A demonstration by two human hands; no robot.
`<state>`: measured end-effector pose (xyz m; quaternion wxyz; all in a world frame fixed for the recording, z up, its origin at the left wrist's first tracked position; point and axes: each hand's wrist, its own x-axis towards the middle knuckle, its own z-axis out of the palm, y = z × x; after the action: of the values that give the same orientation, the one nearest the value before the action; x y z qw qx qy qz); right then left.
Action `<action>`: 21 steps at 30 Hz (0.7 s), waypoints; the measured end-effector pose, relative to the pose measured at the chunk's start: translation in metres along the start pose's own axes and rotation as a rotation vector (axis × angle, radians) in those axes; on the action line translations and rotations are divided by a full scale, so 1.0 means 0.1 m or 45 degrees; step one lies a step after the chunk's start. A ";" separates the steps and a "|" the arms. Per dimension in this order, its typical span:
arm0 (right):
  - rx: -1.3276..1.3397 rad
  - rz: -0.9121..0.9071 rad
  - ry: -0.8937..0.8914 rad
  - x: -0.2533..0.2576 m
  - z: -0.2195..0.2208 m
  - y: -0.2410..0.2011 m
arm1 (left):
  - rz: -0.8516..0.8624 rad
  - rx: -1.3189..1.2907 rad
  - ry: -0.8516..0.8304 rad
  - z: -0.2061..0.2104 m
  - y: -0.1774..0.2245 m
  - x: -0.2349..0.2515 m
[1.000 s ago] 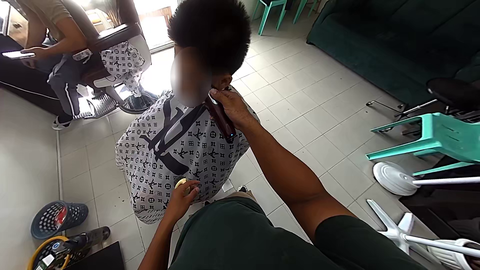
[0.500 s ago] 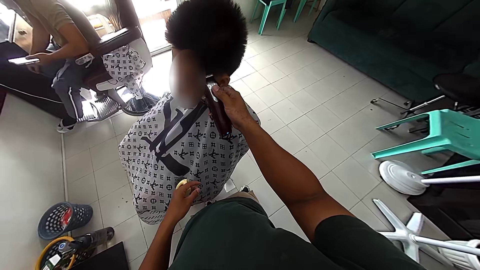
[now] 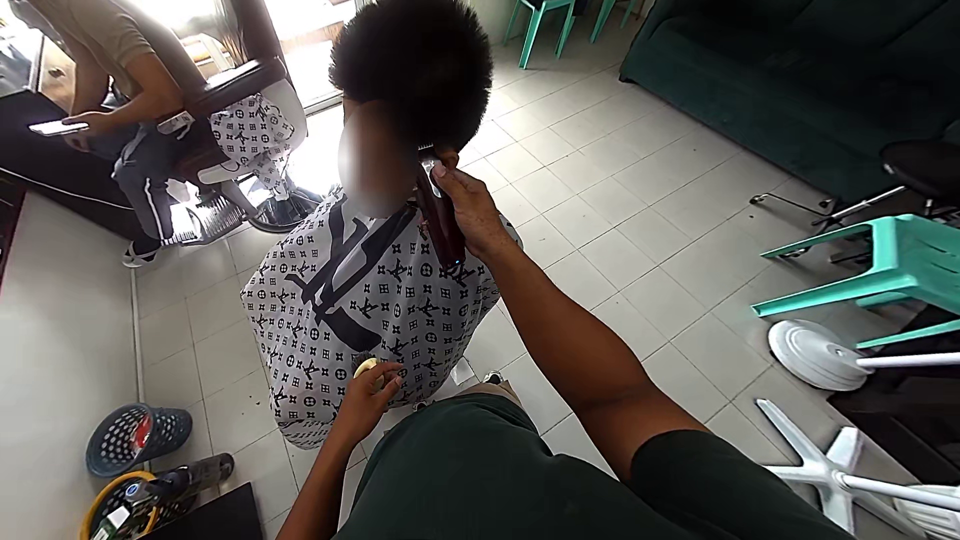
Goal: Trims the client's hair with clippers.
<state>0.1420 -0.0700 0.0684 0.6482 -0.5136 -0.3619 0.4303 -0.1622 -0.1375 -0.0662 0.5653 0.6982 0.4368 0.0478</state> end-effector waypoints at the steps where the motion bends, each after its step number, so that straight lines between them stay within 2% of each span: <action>1: -0.003 -0.013 0.001 0.00 0.00 0.00 | 0.005 0.008 -0.004 0.00 0.00 0.00; 5: -0.047 0.152 -0.003 0.01 -0.03 0.05 | 0.013 0.013 -0.003 0.01 0.01 0.02; 9: 0.014 0.026 0.019 0.02 0.01 -0.01 | -0.001 0.027 -0.012 0.03 0.02 0.01; 14: -0.002 0.180 0.028 0.00 -0.02 0.03 | -0.009 0.012 -0.009 0.03 0.03 -0.02; 18: 0.074 0.016 0.038 0.00 0.00 0.01 | -0.009 0.007 -0.017 0.04 0.03 -0.03; 21: 0.041 0.131 0.026 -0.01 -0.04 0.05 | 0.013 -0.002 -0.003 0.04 0.03 -0.04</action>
<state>0.1442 -0.0716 0.0626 0.6370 -0.5255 -0.3213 0.4635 -0.1610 -0.1428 -0.0633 0.5661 0.7000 0.4325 0.0501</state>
